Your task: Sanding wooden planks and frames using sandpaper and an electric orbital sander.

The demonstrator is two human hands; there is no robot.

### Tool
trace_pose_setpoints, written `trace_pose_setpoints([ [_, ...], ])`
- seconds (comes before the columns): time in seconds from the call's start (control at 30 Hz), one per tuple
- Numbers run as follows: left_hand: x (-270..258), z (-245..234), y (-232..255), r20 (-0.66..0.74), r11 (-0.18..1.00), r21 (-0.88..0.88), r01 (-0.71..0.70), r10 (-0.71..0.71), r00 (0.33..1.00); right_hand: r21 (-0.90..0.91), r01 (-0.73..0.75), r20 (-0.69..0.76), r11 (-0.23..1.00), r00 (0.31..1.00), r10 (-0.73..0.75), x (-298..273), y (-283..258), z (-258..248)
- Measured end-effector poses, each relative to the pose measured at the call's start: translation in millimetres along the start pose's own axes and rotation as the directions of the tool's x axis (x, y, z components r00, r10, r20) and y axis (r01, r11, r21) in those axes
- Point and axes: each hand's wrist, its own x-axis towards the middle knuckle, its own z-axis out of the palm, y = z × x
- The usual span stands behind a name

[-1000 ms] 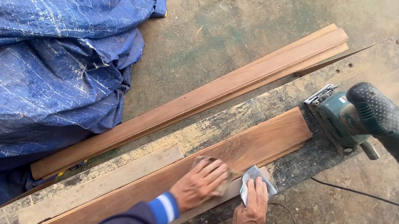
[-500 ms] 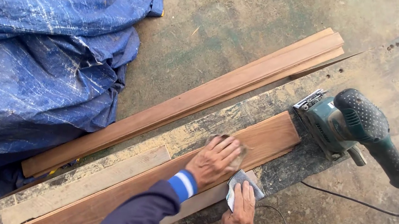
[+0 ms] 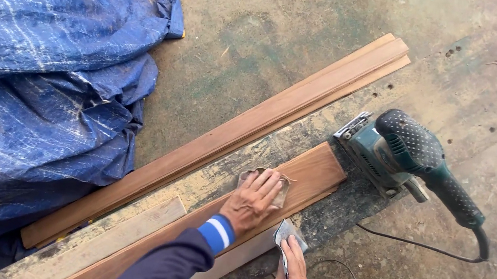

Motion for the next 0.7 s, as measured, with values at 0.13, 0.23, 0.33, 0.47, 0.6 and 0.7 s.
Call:
trace_pose_setpoints([
  [0.13,-49,-10,3,0.054,0.999,-0.020,-0.036,0.037,0.998,0.182,-0.022,-0.098,0.983,0.994,0.041,-3,26,-30],
  [0.23,-46,-9,9,0.094,0.999,-0.001,-0.040,0.040,0.995,0.166,-0.111,-0.185,0.980,0.973,0.141,-19,86,-41],
  [0.33,25,11,19,0.089,0.989,0.054,-0.140,0.135,0.987,0.194,0.005,-0.180,0.981,0.983,0.030,-41,201,-39],
  [0.47,136,50,36,0.059,0.985,0.016,-0.170,0.169,0.984,0.249,-0.010,-0.205,0.968,0.977,0.063,-33,194,-55],
  [0.6,140,65,36,0.044,0.985,0.049,-0.165,0.163,0.986,0.161,-0.220,-0.217,0.962,0.943,0.252,-13,129,-76],
  [0.7,103,64,34,0.063,0.982,0.068,-0.178,0.174,0.983,0.193,-0.162,-0.223,0.968,0.953,0.204,-23,170,-68],
])
